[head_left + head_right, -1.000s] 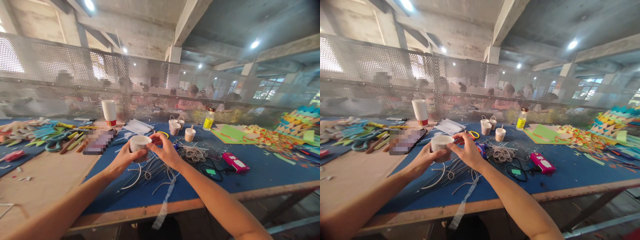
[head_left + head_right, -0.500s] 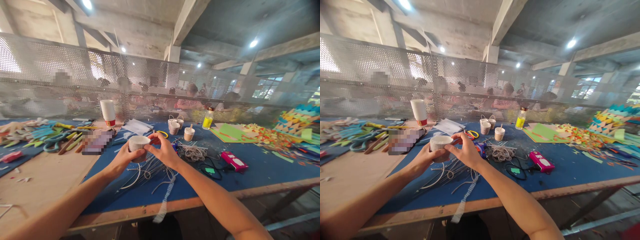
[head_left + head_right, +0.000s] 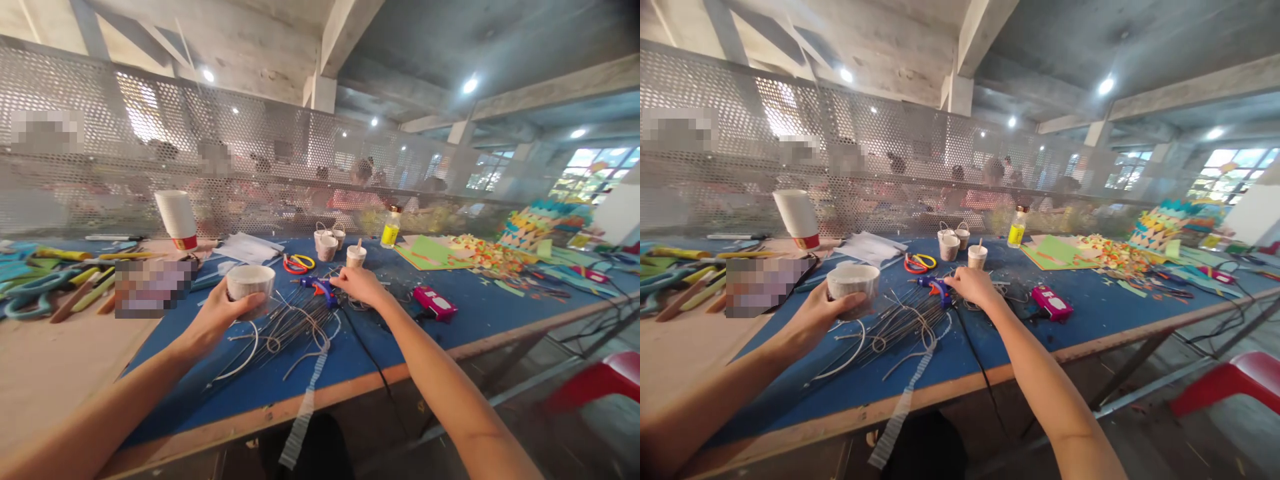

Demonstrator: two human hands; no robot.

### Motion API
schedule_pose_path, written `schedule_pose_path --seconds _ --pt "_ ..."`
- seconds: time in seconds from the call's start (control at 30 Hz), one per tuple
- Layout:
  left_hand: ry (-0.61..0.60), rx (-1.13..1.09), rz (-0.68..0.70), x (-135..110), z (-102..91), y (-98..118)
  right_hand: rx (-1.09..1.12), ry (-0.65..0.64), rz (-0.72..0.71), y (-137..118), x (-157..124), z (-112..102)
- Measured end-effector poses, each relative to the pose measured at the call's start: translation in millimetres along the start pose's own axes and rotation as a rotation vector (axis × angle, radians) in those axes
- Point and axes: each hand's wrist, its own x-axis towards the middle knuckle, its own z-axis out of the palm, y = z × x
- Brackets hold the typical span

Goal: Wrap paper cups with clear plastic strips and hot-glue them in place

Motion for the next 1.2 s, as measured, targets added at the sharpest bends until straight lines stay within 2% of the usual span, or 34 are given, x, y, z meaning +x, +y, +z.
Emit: schedule_pose_path --seconds 0.1,0.27,0.4,0.57,0.67,0.8,0.93,1.07,1.2 --pt "0.025 0.013 0.003 -2 2.7 2 -0.033 -0.088 0.024 -1 -1 19" --pt "0.023 0.038 0.031 -5 4.2 7 0.012 -0.087 0.086 -13 9 38" --pt "0.032 0.056 0.059 -6 4.6 9 0.178 -0.064 0.142 -6 15 35" --pt "0.038 0.056 0.076 -9 7.1 11 0.573 -0.012 0.152 7 10 20" --pt "0.027 0.063 0.077 -10 6.6 10 0.828 0.029 0.098 2 3 11" --pt "-0.006 0.171 0.125 -7 1.8 8 1.051 0.011 -0.005 -17 -9 1" --pt "-0.019 0.249 0.174 -5 -1.5 6 1.336 -0.078 -0.287 -42 -19 -7" --pt "0.002 0.295 0.196 -4 -0.9 5 1.313 0.003 -0.391 -60 -29 -12" --pt "0.026 0.306 0.181 -4 1.1 6 1.072 0.105 -0.374 -66 -44 -5"
